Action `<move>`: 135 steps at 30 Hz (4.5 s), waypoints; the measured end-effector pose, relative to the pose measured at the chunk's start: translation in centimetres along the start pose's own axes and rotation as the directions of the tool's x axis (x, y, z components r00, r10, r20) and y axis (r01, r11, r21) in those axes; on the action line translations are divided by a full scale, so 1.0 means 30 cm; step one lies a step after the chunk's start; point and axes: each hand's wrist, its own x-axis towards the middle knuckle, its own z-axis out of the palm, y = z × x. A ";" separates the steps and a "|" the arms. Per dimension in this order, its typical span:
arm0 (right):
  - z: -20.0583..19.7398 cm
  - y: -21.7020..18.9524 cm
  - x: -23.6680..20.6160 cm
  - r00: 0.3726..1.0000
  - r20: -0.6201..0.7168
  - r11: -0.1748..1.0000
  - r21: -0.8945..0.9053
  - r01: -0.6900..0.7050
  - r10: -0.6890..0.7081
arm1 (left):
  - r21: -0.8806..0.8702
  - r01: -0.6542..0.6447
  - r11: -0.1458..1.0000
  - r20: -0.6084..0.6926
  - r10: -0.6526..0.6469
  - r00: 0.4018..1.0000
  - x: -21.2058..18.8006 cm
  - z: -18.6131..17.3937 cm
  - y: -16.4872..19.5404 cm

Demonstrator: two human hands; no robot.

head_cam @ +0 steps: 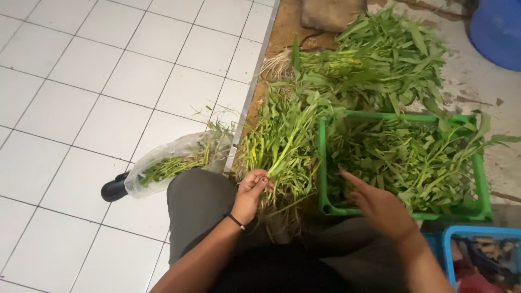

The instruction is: The person sits on the floor and sorts green leafy vegetables by hand, separating stems and leaves. The person places the separated parts into a green plastic basket and a clear plastic bag.

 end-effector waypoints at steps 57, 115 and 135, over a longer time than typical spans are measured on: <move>0.350 -0.068 0.228 0.978 -0.047 0.966 0.152 0.210 -0.205 | 0.687 0.173 0.706 0.005 -0.242 0.970 -0.047 0.075 0.040; -0.011 0.639 -0.028 0.947 -0.305 0.932 -0.303 -0.198 0.102 | 0.888 -0.220 -0.404 0.226 -0.035 0.974 -0.009 0.125 0.255; -0.002 0.235 -0.047 0.992 -0.124 1.000 0.008 -0.022 0.023 | 0.993 0.118 0.014 -0.119 0.076 0.990 0.077 0.153 0.131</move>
